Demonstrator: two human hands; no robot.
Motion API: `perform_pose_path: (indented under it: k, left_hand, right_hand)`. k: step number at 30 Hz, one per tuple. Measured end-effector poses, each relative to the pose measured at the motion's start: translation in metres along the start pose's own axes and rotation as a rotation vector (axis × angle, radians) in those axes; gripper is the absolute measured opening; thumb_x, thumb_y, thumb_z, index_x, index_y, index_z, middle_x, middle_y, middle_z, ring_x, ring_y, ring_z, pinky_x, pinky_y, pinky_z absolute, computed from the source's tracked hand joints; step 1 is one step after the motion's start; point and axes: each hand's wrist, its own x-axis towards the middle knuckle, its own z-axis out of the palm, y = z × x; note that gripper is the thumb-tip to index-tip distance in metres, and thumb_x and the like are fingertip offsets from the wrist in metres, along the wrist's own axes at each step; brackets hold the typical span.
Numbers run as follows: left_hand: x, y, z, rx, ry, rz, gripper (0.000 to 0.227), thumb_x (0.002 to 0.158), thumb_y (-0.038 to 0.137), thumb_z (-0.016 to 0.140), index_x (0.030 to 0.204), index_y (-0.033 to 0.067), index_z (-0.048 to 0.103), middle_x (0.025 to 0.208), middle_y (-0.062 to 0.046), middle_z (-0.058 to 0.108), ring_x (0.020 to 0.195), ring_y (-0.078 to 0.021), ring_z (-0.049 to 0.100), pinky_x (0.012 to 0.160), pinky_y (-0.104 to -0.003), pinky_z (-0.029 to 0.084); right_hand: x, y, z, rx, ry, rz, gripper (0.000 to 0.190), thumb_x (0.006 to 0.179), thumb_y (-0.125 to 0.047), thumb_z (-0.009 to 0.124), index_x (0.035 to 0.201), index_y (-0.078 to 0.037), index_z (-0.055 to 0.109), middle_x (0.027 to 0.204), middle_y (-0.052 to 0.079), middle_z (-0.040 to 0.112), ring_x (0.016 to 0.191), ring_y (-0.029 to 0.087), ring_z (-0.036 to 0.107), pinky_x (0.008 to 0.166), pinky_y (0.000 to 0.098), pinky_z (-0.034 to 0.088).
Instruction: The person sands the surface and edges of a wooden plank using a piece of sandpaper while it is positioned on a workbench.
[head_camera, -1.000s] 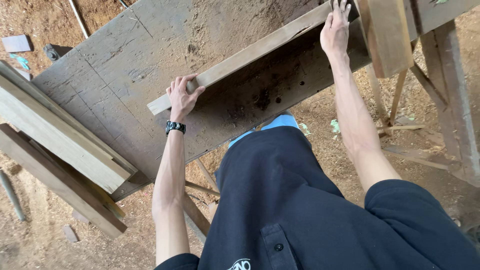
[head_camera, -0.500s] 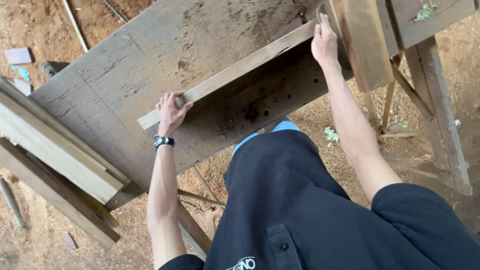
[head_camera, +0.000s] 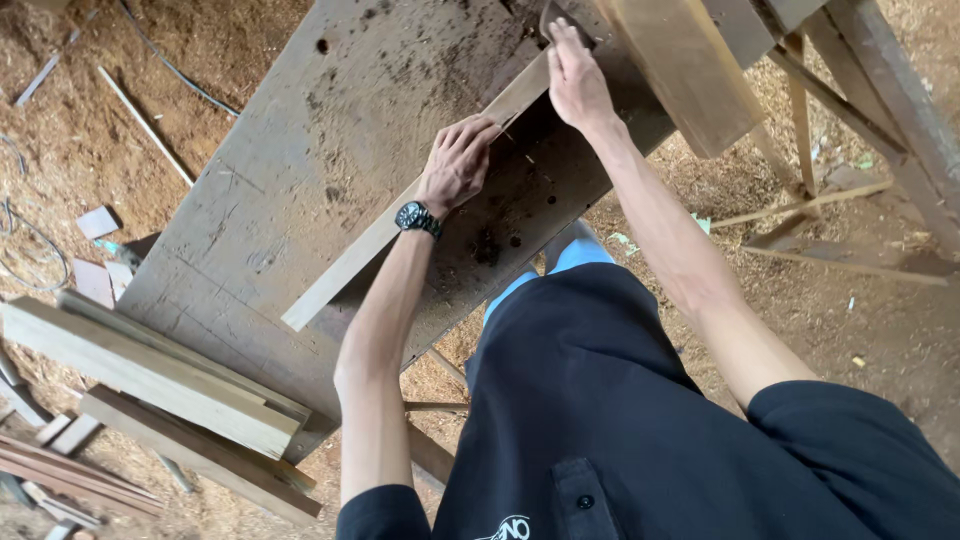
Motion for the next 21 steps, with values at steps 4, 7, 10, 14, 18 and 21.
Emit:
perform_pose_path:
  k: [4, 7, 10, 14, 18, 21]
  left_hand:
    - [0.012, -0.002, -0.001, -0.002, -0.078, 0.031, 0.047, 0.101, 0.015, 0.063, 0.146, 0.0087, 0.056, 0.148, -0.009, 0.057, 0.14, -0.0285, 0.051, 0.115, -0.043, 0.041]
    - [0.009, 0.003, -0.005, -0.001, -0.08, 0.005, 0.052, 0.097, 0.023, 0.065, 0.145, 0.008, 0.054, 0.147, -0.011, 0.055, 0.14, -0.0298, 0.05, 0.114, -0.044, 0.04]
    - [0.013, 0.001, -0.005, 0.016, -0.108, -0.009, 0.057, 0.093, 0.029, 0.067, 0.145, 0.0076, 0.054, 0.147, -0.011, 0.055, 0.139, -0.0302, 0.05, 0.113, -0.045, 0.04]
    - [0.011, -0.001, -0.005, -0.001, -0.118, -0.017, 0.057, 0.093, 0.031, 0.067, 0.144, 0.0079, 0.055, 0.147, -0.011, 0.055, 0.14, -0.0293, 0.05, 0.114, -0.045, 0.041]
    - [0.011, -0.001, -0.003, 0.006, -0.121, -0.022, 0.057, 0.093, 0.032, 0.067, 0.143, 0.0083, 0.055, 0.147, -0.01, 0.055, 0.139, -0.0288, 0.05, 0.115, -0.044, 0.042]
    - [0.011, -0.003, -0.002, 0.012, -0.12, -0.007, 0.057, 0.094, 0.032, 0.067, 0.144, 0.0083, 0.054, 0.147, -0.01, 0.055, 0.14, -0.0288, 0.05, 0.116, -0.044, 0.042]
  right_hand:
    - [-0.026, -0.002, -0.01, -0.008, -0.001, -0.15, 0.049, 0.112, -0.012, 0.039, 0.161, -0.002, 0.037, 0.166, 0.02, 0.031, 0.154, 0.036, 0.028, 0.129, 0.0525, 0.026]
    - [-0.043, -0.002, -0.009, -0.265, -0.014, -0.233, 0.045, 0.113, -0.011, 0.045, 0.156, 0.003, 0.041, 0.167, 0.022, 0.032, 0.156, 0.038, 0.027, 0.127, 0.0569, 0.025]
    - [-0.023, -0.003, 0.0, -0.295, 0.02, -0.276, 0.047, 0.113, -0.009, 0.045, 0.158, 0.005, 0.04, 0.168, 0.023, 0.03, 0.156, 0.04, 0.024, 0.126, 0.0597, 0.022]
    - [-0.021, -0.007, 0.007, -0.237, 0.046, -0.255, 0.047, 0.114, -0.008, 0.045, 0.16, 0.004, 0.04, 0.17, 0.021, 0.028, 0.158, 0.039, 0.022, 0.128, 0.0597, 0.02]
    - [-0.062, -0.008, -0.002, -0.31, 0.038, -0.314, 0.047, 0.11, -0.007, 0.047, 0.155, 0.004, 0.043, 0.169, 0.021, 0.027, 0.158, 0.038, 0.02, 0.128, 0.0605, 0.016]
    - [-0.049, -0.008, 0.008, -0.35, 0.071, -0.297, 0.048, 0.11, -0.008, 0.048, 0.155, 0.005, 0.043, 0.168, 0.022, 0.026, 0.157, 0.038, 0.018, 0.127, 0.0607, 0.013]
